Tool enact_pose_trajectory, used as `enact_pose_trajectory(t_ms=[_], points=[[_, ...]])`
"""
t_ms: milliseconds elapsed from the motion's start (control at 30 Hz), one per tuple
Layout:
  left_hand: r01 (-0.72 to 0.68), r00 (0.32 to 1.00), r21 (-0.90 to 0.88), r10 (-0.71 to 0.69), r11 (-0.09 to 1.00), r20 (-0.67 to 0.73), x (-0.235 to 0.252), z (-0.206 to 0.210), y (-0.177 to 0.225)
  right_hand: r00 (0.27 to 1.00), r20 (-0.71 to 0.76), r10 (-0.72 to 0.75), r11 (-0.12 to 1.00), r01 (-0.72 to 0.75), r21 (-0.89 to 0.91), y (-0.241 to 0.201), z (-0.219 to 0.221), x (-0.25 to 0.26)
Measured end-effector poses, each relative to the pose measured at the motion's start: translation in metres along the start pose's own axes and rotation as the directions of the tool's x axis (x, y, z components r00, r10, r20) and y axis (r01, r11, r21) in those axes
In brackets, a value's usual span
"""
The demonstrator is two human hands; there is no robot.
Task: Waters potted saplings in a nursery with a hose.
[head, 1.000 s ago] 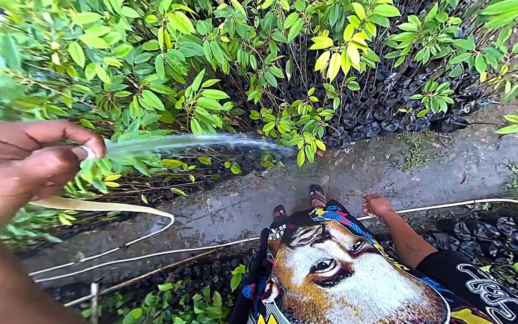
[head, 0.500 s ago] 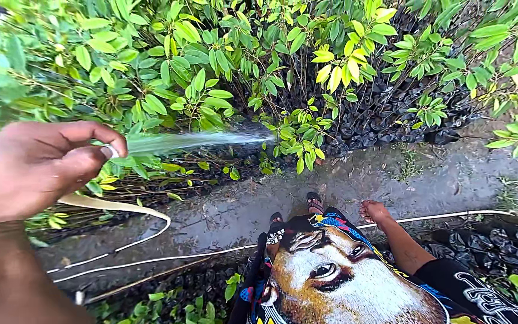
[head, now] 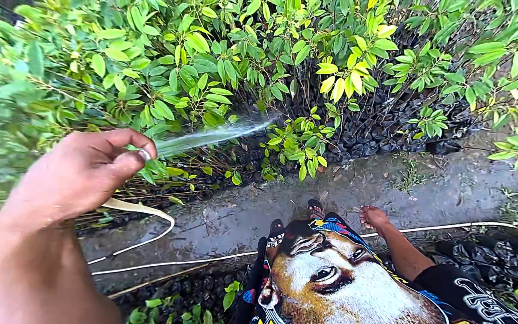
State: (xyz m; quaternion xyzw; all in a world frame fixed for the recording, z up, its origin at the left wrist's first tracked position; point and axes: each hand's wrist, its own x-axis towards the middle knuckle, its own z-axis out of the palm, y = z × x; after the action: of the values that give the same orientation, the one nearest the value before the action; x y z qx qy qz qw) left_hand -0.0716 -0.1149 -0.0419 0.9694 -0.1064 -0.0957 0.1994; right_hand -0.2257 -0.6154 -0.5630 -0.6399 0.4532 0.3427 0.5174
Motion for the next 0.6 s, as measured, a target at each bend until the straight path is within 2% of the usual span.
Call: enact_pose_trajectory(t_ms=[133,233,433,600], points=[[0.024,0.997,0.009,-0.024,1.000,-0.075,-0.001,0.001,0.000,1.000,-0.013,0.007,1.000,-0.007,0.009,0.000,0.000,0.000],[0.006,0.999,0.049,-0.004,0.999,-0.044,-0.001,0.008,0.001,1.000,-0.007,0.002,1.000,-0.002,0.007,0.003,0.000,-0.002],[0.096,0.989,0.087,-0.084,0.992,-0.124,-0.005,0.010,0.004,1.000,-0.019,0.023,1.000,-0.023,-0.017,0.009,0.000,-0.004],[0.084,0.993,0.095,-0.076,0.992,-0.089,-0.008,0.015,0.004,1.000,-0.009,0.013,1.000,-0.013,-0.018,0.009,-0.001,-0.004]])
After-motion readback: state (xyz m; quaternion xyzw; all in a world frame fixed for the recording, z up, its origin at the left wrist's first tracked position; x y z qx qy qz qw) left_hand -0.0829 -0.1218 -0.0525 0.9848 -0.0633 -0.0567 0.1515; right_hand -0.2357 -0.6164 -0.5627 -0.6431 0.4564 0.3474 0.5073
